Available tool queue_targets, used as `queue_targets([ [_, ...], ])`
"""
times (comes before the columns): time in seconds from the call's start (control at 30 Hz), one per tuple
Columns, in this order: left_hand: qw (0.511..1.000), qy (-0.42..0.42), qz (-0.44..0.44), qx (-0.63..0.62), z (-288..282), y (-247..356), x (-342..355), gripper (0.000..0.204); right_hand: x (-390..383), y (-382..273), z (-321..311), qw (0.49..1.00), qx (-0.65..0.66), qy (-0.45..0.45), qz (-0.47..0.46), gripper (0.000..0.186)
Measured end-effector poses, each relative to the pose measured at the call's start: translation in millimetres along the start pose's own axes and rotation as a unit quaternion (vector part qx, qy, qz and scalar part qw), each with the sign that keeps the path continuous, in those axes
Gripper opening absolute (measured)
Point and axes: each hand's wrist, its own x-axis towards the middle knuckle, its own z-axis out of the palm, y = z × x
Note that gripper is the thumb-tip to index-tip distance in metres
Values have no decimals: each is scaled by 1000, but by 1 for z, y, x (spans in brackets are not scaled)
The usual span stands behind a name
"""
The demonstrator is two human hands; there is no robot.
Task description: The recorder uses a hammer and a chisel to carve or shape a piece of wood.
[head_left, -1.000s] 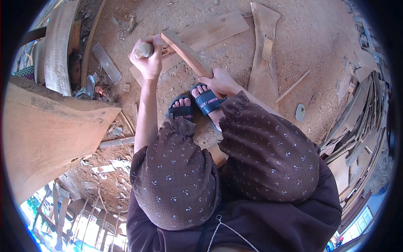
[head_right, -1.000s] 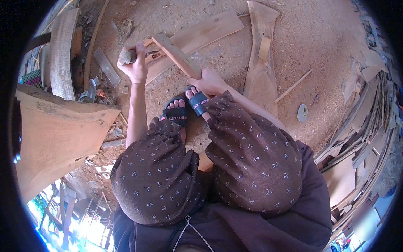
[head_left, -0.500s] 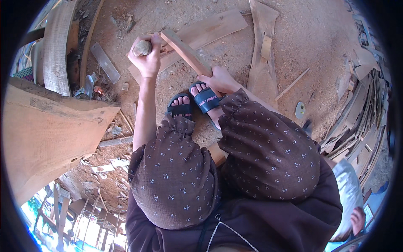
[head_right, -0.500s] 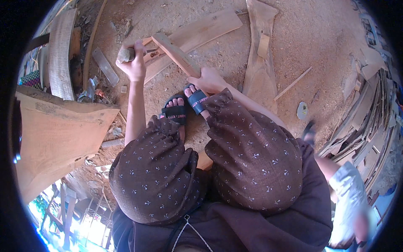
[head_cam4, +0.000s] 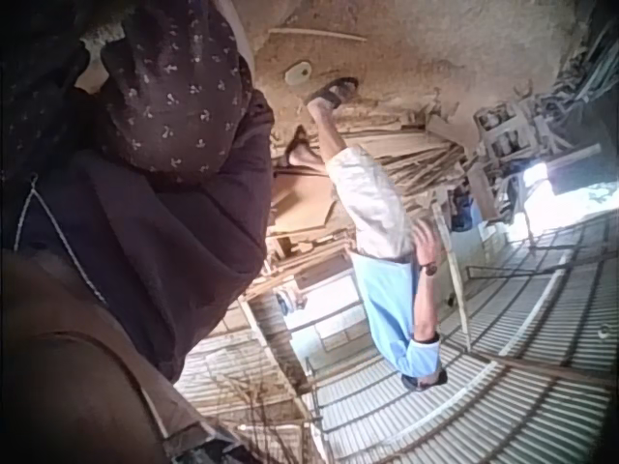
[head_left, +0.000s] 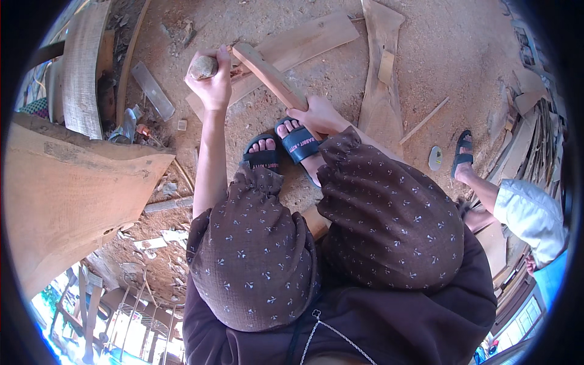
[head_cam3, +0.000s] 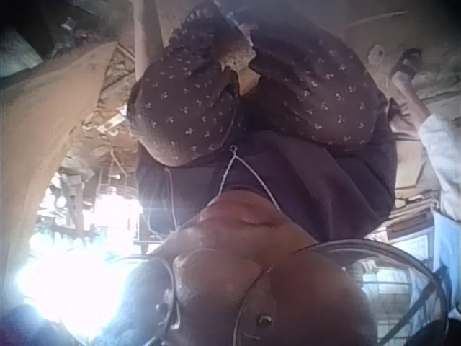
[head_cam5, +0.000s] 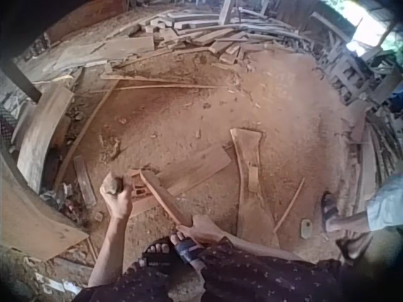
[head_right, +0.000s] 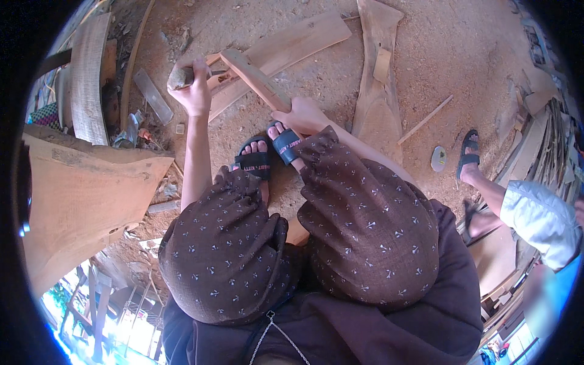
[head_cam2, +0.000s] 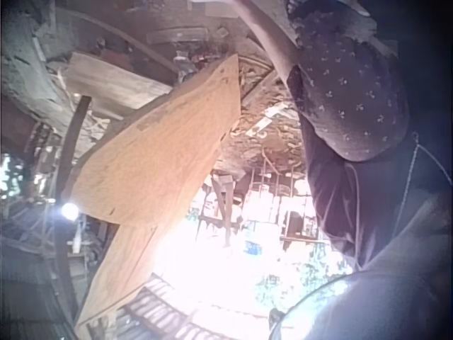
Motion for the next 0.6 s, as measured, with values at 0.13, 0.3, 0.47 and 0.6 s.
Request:
queue_targets([
  [0.13,1000,-16,0,10,9,3,-3,15,-4,1,-8,999,37,10,-15,60],
  [0.3,1000,-15,1,2,14,20,-2,19,-34,-31,-65,992,49,84,-86,51],
  [0.47,998,-30,-12,48,5,11,3,16,-109,-96,-128,935,147,188,-262,39],
  [0.6,998,-63,-22,11,19,10,2,16,-123,-94,-122,924,125,108,-344,30],
])
